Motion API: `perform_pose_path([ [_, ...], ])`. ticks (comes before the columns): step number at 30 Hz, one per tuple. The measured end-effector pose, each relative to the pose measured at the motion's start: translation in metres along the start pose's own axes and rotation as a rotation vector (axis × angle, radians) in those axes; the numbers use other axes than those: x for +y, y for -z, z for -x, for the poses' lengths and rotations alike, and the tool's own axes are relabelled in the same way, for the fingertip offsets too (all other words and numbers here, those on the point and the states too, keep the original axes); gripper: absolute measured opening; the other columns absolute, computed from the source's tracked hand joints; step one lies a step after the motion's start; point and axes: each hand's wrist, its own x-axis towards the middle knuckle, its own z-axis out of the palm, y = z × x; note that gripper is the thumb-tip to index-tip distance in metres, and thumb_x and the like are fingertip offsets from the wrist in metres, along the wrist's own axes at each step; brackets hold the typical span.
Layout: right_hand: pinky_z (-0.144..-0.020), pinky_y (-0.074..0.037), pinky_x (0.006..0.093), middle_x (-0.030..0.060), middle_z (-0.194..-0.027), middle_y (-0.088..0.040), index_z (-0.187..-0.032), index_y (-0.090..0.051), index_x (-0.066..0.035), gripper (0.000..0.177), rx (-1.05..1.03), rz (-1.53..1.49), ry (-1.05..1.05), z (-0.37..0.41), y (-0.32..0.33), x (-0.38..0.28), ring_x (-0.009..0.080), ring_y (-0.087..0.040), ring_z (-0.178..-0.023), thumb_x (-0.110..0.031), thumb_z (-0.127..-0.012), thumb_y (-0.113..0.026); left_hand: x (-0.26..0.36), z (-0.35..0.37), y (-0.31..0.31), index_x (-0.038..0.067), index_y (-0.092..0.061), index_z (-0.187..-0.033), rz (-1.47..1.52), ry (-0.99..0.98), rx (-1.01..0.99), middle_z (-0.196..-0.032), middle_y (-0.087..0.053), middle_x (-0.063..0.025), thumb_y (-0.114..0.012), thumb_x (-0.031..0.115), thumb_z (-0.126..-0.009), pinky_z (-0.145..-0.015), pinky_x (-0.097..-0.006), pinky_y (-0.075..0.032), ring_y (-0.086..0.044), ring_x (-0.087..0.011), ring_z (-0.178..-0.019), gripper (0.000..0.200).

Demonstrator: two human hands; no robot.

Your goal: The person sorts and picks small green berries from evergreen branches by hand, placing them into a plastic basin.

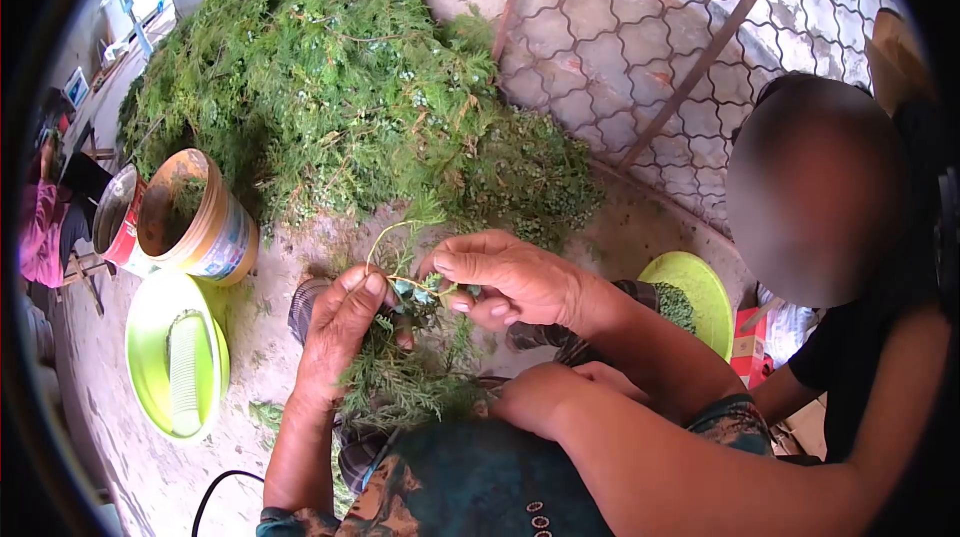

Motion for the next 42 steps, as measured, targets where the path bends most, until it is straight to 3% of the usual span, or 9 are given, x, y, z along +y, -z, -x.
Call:
perform_pose_path([
  [12, -0.035, -0.027, 0.02, 0.0017, -0.071, -0.051, -0.09, -0.052, -0.006, 0.016, 0.317, 0.316, 0.261, -0.006, 0.005, -0.002, 0.0043, -0.034, -0.042, -0.021, -0.092, -0.054, -0.015, -0.006, -0.003, 0.005, -0.051, -0.082, -0.061, -0.019, 0.026, -0.065, -0.055, -0.0074, -0.052, 0.032, -0.092, -0.052, -0.0245, -0.043, -0.054, -0.0149, -0.055, 0.029],
  [14, -0.036, -0.029, 0.0207, 0.0027, -0.073, -0.053, -0.094, -0.051, -0.004, 0.012, 0.569, -0.084, 0.477, -0.006, 0.034, -0.01, 0.0041, -0.036, -0.044, -0.016, -0.091, -0.053, -0.019, -0.008, -0.002, 0.005, -0.051, -0.082, -0.027, -0.078, 0.017, -0.064, -0.056, -0.0091, -0.052, 0.033, -0.092, -0.052, -0.0248, -0.043, -0.054, -0.015, -0.054, 0.029],
  [18, -0.039, -0.029, 0.0192, 0.0038, -0.079, -0.054, -0.102, -0.051, -0.006, 0.016, 0.44, -0.143, 0.36, 0.006, 0.039, -0.003, 0.0036, -0.038, -0.047, -0.017, -0.091, -0.054, -0.01, -0.005, -0.004, 0.005, -0.051, -0.081, 0.045, -0.061, 0.048, -0.064, -0.057, -0.0101, -0.052, 0.033, -0.092, -0.053, -0.0251, -0.043, -0.054, -0.0155, -0.054, 0.03],
  [24, -0.042, -0.031, 0.0189, 0.0023, -0.08, -0.055, -0.12, -0.047, -0.006, 0.037, 0.261, 0.421, 0.226, 0.006, 0.001, 0.016, 0.0021, -0.037, -0.05, -0.021, -0.089, -0.06, -0.019, -0.013, -0.009, 0.005, -0.052, -0.083, 0.052, -0.064, 0.054, -0.065, -0.056, -0.0087, -0.052, 0.032, -0.093, -0.051, -0.0244, -0.043, -0.054, -0.0156, -0.053, 0.029],
  [25, -0.056, -0.041, 0.0212, 0.0013, -0.077, -0.056, -0.115, -0.049, 0.0, 0.033, 0.257, 0.437, 0.278, 0.005, -0.007, 0.011, 0.0055, -0.049, -0.068, -0.018, -0.089, -0.059, -0.019, -0.013, -0.011, 0.005, -0.052, -0.083, 0.046, -0.06, 0.038, -0.065, -0.056, -0.0082, -0.052, 0.032, -0.093, -0.051, -0.0242, -0.043, -0.055, -0.0156, -0.054, 0.028],
  [34, -0.058, -0.042, 0.0222, 0.0029, -0.078, -0.056, -0.094, -0.056, -0.004, 0.016, 0.58, 1.079, 0.689, -0.011, 0.01, 0.015, 0.0069, -0.051, -0.067, -0.019, -0.09, -0.058, -0.024, -0.011, -0.004, 0.004, -0.052, -0.085, 0.058, -0.018, -0.067, -0.073, -0.054, -0.0047, -0.05, 0.029, -0.095, -0.056, -0.0241, -0.046, -0.056, -0.0132, -0.062, 0.027],
  [36, -0.042, -0.036, 0.0206, 0.0039, -0.079, -0.057, -0.092, -0.053, -0.008, 0.013, 0.507, 0.085, 0.407, 0.002, 0.027, -0.003, 0.0058, -0.042, -0.05, -0.02, -0.09, -0.054, -0.027, -0.007, -0.006, 0.003, -0.051, -0.084, 0.13, -0.003, -0.057, -0.072, -0.052, -0.0046, -0.05, 0.027, -0.095, -0.057, -0.025, -0.046, -0.056, -0.0145, -0.061, 0.026],
  [38, -0.038, -0.037, 0.025, 0.0045, -0.08, -0.056, -0.096, -0.053, -0.01, 0.014, 0.263, -0.388, 0.424, 0.006, 0.046, -0.009, 0.0094, -0.045, -0.05, -0.019, -0.086, -0.056, -0.02, -0.004, -0.004, 0.003, -0.051, -0.084, 0.154, 0.012, -0.057, -0.073, -0.051, -0.0048, -0.048, 0.027, -0.095, -0.056, -0.0253, -0.045, -0.055, -0.0155, -0.06, 0.027],
  [42, -0.037, -0.032, 0.0215, 0.0, -0.076, -0.049, -0.102, -0.054, -0.009, 0.02, 0.257, -0.295, 0.257, 0.008, 0.025, -0.004, 0.0056, -0.04, -0.05, -0.024, -0.088, -0.056, -0.018, -0.005, -0.01, 0.003, -0.05, -0.083, 0.24, 0.06, -0.057, -0.071, -0.05, -0.0049, -0.051, 0.029, -0.093, -0.051, -0.0258, -0.044, -0.054, -0.0165, -0.055, 0.028],
])
